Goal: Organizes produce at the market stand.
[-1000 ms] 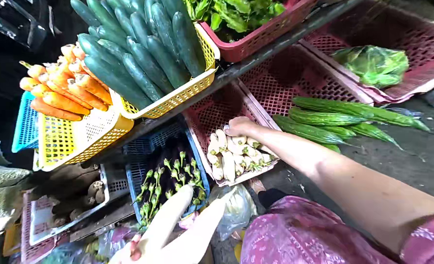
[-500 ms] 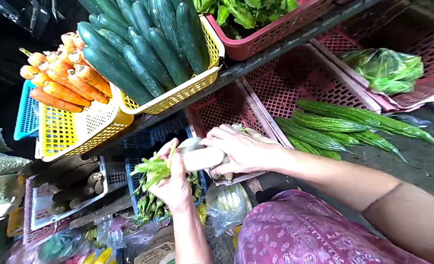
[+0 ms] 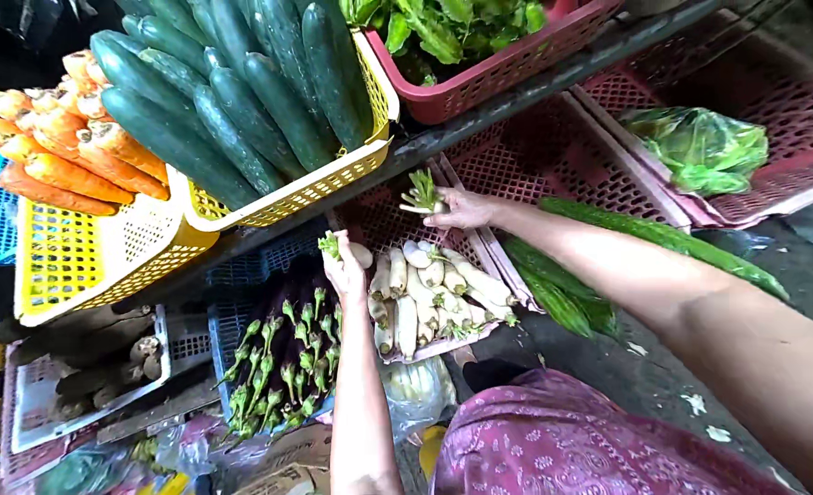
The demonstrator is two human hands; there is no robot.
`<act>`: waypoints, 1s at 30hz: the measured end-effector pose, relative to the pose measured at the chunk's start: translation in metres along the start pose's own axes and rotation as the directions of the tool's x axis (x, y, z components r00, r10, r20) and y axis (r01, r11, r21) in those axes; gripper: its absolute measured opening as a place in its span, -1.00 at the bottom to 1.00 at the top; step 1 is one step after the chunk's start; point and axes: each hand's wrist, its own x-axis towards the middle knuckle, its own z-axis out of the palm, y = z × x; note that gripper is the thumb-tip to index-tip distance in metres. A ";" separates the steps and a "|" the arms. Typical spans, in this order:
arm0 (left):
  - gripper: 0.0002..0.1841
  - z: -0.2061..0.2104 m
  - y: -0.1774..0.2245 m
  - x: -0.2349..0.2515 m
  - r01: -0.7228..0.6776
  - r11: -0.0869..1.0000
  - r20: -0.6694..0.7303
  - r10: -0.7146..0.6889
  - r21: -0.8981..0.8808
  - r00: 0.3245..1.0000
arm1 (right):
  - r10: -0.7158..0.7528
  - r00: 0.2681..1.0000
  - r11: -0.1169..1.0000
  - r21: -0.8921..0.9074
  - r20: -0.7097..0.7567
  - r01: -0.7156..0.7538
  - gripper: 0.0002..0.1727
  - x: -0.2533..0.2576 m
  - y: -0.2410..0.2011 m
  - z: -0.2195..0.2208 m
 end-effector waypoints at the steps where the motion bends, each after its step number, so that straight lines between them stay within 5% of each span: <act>1: -0.61 0.003 -0.011 -0.003 0.007 0.998 0.015 -0.008 0.060 1.000 | -0.008 1.000 0.999 -0.038 0.015 0.009 -0.45 0.002 0.011 -0.002; 4: -0.55 0.004 -0.029 -0.024 0.065 0.974 0.161 -0.102 0.217 0.982 | -0.080 0.996 0.981 -0.172 0.050 0.087 -0.71 0.004 0.039 0.000; 9: -0.58 -0.025 -0.047 -0.057 0.036 0.965 0.397 -0.140 0.258 0.907 | 0.003 0.955 0.911 -0.394 0.296 0.119 -0.59 -0.022 0.082 0.016; 13: -0.63 -0.036 -0.026 -0.056 0.155 0.905 0.328 -0.298 0.397 0.896 | 0.126 0.882 0.816 -0.553 0.453 0.168 -0.58 -0.026 0.086 0.019; 18: -0.69 -0.032 -0.023 -0.055 0.164 0.895 0.287 -0.299 0.414 0.910 | 0.200 0.844 0.740 -0.641 0.497 0.203 -0.51 -0.031 0.072 0.017; 21: -0.52 -0.038 -0.015 -0.053 0.196 0.839 0.270 -0.370 0.507 0.889 | 0.254 0.825 0.713 -0.674 0.504 0.192 -0.42 -0.033 0.070 0.026; 24: -0.35 -0.045 -0.004 -0.052 0.217 0.804 0.239 -0.403 0.554 0.883 | 0.286 0.866 0.705 -0.702 0.410 0.099 -0.31 -0.037 0.044 0.021; 30: -0.42 -0.050 0.014 -0.048 0.190 0.743 0.233 -0.425 0.641 0.875 | 0.287 0.922 0.776 -0.627 0.259 -0.065 -0.52 -0.085 -0.063 0.006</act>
